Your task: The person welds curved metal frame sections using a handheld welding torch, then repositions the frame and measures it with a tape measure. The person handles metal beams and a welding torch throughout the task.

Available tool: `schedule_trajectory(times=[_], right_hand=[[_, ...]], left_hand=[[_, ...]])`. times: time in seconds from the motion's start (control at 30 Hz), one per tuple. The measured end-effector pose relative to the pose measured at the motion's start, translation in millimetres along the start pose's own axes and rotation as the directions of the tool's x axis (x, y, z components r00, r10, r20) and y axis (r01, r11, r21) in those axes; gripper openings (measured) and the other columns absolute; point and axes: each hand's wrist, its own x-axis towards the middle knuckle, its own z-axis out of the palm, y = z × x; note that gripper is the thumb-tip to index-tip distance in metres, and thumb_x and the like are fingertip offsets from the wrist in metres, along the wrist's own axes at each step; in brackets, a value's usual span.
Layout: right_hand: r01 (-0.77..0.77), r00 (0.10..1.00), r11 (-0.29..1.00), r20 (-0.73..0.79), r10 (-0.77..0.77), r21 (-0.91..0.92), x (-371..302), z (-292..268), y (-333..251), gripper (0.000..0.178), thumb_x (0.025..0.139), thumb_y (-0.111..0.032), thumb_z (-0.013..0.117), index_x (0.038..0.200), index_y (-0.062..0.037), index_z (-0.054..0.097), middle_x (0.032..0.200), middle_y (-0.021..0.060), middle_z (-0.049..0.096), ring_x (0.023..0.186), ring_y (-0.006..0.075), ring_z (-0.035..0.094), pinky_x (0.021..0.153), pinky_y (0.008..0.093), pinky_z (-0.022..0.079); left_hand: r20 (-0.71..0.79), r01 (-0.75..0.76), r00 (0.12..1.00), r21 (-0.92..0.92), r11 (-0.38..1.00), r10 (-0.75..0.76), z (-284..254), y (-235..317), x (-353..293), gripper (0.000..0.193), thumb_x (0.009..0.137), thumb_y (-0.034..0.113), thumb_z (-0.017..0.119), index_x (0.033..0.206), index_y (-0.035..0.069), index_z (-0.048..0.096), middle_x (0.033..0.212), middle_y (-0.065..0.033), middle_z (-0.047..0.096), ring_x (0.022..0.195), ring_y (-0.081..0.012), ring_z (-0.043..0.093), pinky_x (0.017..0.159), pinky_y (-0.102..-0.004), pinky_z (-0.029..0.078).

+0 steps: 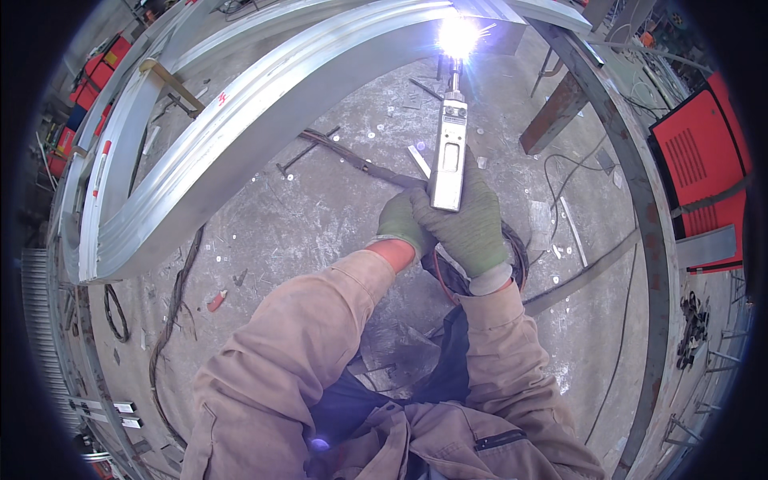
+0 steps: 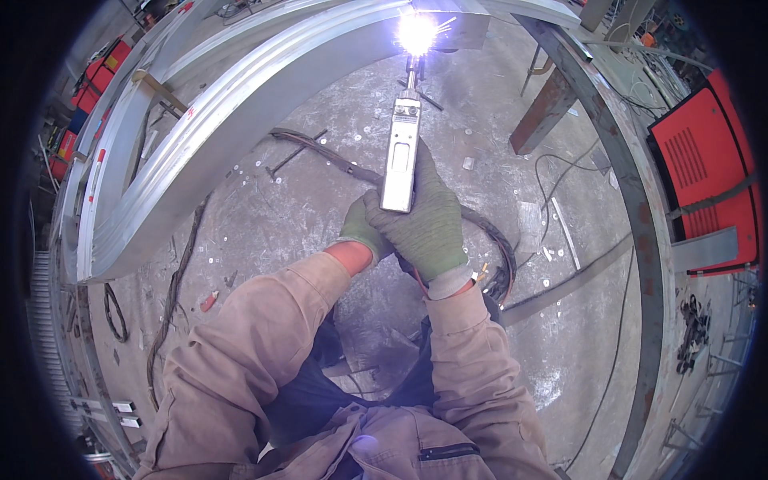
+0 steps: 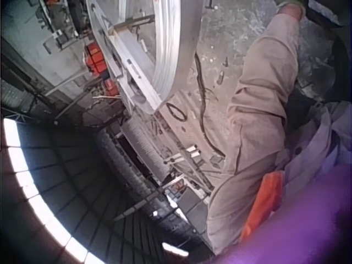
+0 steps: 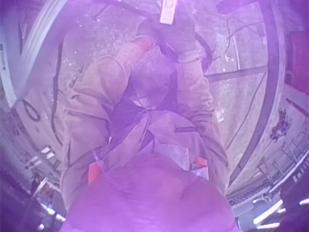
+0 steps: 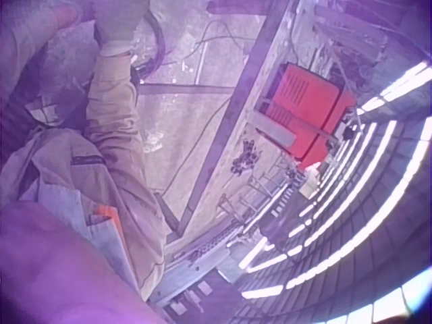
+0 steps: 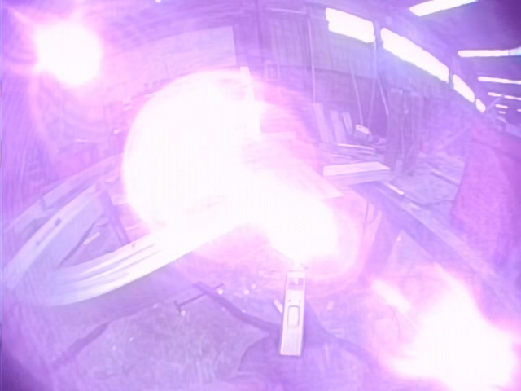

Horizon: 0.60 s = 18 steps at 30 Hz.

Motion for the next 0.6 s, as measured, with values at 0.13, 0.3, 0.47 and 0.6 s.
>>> schedule_trajectory(times=[0.13,0.3,0.47,0.6], right_hand=[[0.009,1.000,1.000,-0.003,-0.009,0.003,-0.2,1.6,3.2,0.099,0.093,-0.030,0.094,0.177,0.0009,0.053,0.125,0.0257,0.087,0.112,0.0403,0.090,0.099,0.0493,0.071],[0.027,0.999,0.999,-0.025,-0.028,-0.030,-0.3,4.2,15.3,0.093,0.095,-0.030,0.097,0.173,0.0009,0.056,0.118,0.0185,0.086,0.107,0.0317,0.087,0.096,0.0456,0.070],[0.023,0.999,0.999,-0.032,-0.024,-0.041,-0.8,5.0,15.8,0.087,0.097,-0.027,0.099,0.170,-0.0001,0.060,0.113,0.0096,0.085,0.101,0.0204,0.083,0.094,0.0402,0.069],[0.041,0.999,0.998,-0.025,-0.042,-0.048,-0.6,5.6,15.9,0.091,0.097,-0.025,0.099,0.174,-0.0006,0.057,0.114,0.0095,0.085,0.102,0.0196,0.083,0.095,0.0398,0.069]], left_hand=[[-0.018,-0.007,1.000,-0.001,1.000,0.007,8.9,-9.5,4.4,0.037,0.103,0.037,0.083,0.128,0.009,0.087,0.129,-0.0256,0.088,0.126,-0.0477,0.083,0.105,-0.0533,0.067],[0.001,-0.086,0.996,0.154,0.984,0.087,7.1,-9.9,6.1,0.039,0.102,0.037,0.084,0.130,0.009,0.085,0.131,-0.0256,0.087,0.128,-0.0475,0.082,0.106,-0.0544,0.067],[-0.023,-0.115,0.993,0.145,0.983,0.120,12.4,-15.9,5.8,0.039,0.103,0.037,0.084,0.132,0.010,0.083,0.133,-0.0238,0.087,0.128,-0.0469,0.082,0.106,-0.0534,0.067],[-0.022,-0.104,0.994,0.147,0.984,0.109,13.0,-17.5,6.9,0.040,0.102,0.038,0.084,0.131,0.011,0.084,0.133,-0.0238,0.087,0.128,-0.0470,0.082,0.106,-0.0537,0.067]])
